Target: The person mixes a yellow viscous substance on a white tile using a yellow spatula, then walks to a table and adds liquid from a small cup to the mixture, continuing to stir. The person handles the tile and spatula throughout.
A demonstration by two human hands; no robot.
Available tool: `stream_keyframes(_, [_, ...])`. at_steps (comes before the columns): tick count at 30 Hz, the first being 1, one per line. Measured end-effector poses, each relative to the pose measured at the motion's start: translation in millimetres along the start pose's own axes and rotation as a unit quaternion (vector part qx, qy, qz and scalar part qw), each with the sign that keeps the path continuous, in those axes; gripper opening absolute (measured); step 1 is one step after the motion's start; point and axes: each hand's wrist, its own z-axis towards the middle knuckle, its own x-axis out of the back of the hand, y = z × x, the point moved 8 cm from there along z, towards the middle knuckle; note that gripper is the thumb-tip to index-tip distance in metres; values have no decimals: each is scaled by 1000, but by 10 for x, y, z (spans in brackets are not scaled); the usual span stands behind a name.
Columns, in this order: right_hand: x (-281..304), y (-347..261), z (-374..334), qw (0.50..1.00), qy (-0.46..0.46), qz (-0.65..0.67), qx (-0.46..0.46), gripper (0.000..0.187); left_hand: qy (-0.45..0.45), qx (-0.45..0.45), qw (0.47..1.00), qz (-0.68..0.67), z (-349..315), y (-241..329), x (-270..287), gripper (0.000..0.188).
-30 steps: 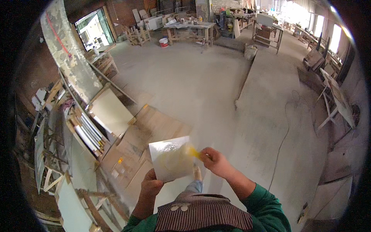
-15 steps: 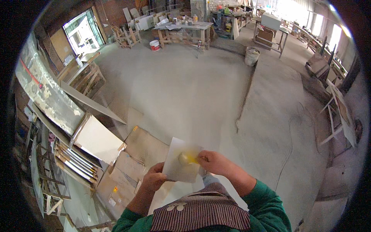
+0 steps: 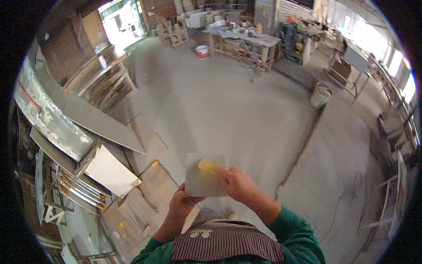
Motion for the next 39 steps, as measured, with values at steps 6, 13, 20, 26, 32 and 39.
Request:
stream_keyframes(6, [23, 787, 956, 994, -71, -78, -25, 35, 48, -88, 986, 133, 1266, 193, 186, 58])
stream_keyframes(13, [253, 1480, 2579, 989, -89, -121, -8, 31, 62, -86, 994, -29, 3141, 489, 439, 55])
stream_keyframes(20, [458, 2092, 4046, 980, -90, -166, 59, 24, 0, -44, 975, -218, 4954, 742, 517, 52])
stream_keyframes(26, [477, 2997, 5308, 975, -140, -168, 48, 20, 46, -76, 993, -82, 6463, 958, 645, 46])
stream_keyframes(32, [807, 3891, 6781, 976, -207, -72, -19, 38, 37, -94, 989, 112, 8000, 1511, 414, 46])
stream_keyframes(39, [1203, 4490, 8223, 952, -303, -31, -4, 36, 97, -17, 990, -98, 9419, 1950, 346, 49])
